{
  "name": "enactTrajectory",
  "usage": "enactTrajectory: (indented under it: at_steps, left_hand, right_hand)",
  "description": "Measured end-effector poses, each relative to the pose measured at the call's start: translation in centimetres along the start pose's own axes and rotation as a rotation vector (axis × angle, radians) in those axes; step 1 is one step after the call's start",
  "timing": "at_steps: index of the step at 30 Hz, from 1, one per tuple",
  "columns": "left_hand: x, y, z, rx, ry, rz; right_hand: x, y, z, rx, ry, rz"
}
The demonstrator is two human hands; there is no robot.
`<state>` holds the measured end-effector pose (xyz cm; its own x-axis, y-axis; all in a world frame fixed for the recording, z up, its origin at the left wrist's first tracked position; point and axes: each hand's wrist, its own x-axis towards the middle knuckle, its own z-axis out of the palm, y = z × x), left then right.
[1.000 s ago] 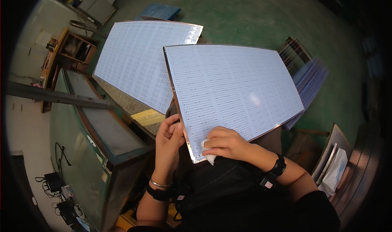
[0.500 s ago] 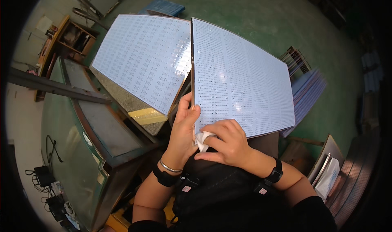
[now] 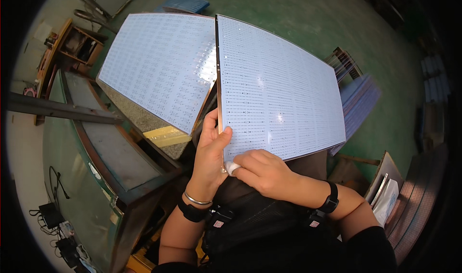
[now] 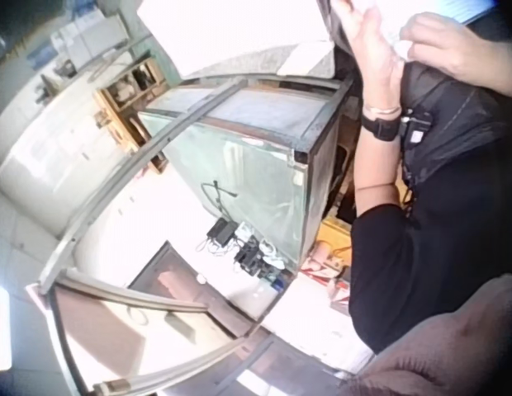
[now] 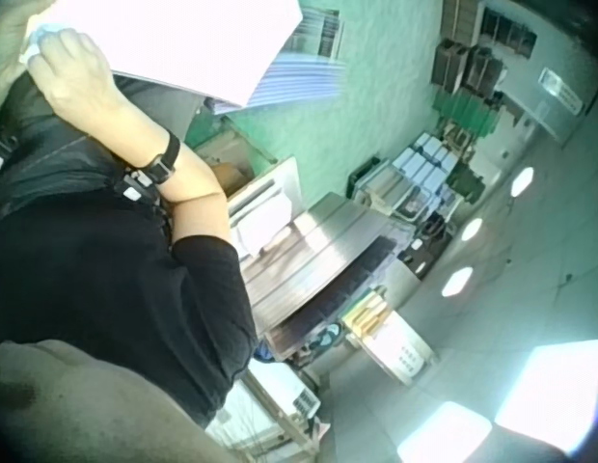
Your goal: The person inspects LED circuit panels and cleans them using a cleaning liquid and a wipe.
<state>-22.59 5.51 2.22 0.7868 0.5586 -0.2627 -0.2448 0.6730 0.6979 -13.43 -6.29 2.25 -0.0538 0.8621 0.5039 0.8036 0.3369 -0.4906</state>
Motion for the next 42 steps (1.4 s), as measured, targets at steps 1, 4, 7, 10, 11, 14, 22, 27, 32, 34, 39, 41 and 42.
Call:
enactTrajectory:
  at_steps: [1,4,7,10,11,14,22,27,32,34,39,41,42]
  left_hand:
    - [0.0,0.0,-0.1,0.011,0.002,0.002]
    - [0.0,-0.2,-0.1,0.002,-0.003,0.022]
    - [0.2,0.2,0.3,0.04,0.005,0.021]
    - [0.1,0.2,0.3,0.05,0.007,0.009]
    - [0.0,0.1,0.1,0.051,0.006,0.008]
    - [0.2,-0.2,-0.1,0.019,-0.013,0.026]
    - [-0.1,-0.5,-0.1,0.022,-0.008,0.015]
    - [-0.1,-0.5,0.2,0.039,0.014,0.017]
    - [-0.3,-0.6,0.2,0.026,0.016,0.015]
    - [-0.4,-0.7,0.2,0.03,0.022,0.016]
    - [-0.2,-0.6,0.4,0.041,0.018,0.018]
    - [-0.2,-0.7,0.3,0.046,0.019,0.01]
    - [-0.2,-0.8,0.3,0.04,0.022,0.017]
  right_hand:
    - [-0.3,0.0,0.0,-0.002,0.003,0.006]
    - [-1.3,0.2,-0.1,-0.03,-0.021,-0.024]
    - [-1.2,0.5,-0.2,-0.103,-0.031,-0.078]
    - [-0.2,0.6,-0.1,-0.103,0.022,-0.117]
    - [-0.5,0.7,-0.1,-0.09,-0.001,-0.121]
    - [-1.1,1.3,-0.6,-0.087,-0.025,-0.139]
    - [-0.7,1.8,-0.4,-0.11,-0.06,-0.195]
    - [-0.7,2.1,-0.7,-0.117,-0.064,-0.282]
    - [-1.0,2.3,-0.8,-0.087,-0.074,-0.273]
    - [-1.2,2.3,-0.9,-0.065,-0.066,-0.262]
    - [-0.6,1.4,-0.2,-0.149,0.0,-0.239]
    - [-1.0,0.7,-0.3,-0.169,-0.01,-0.201]
    - [-1.2,0.3,-0.3,-0.187,-0.024,-0.165]
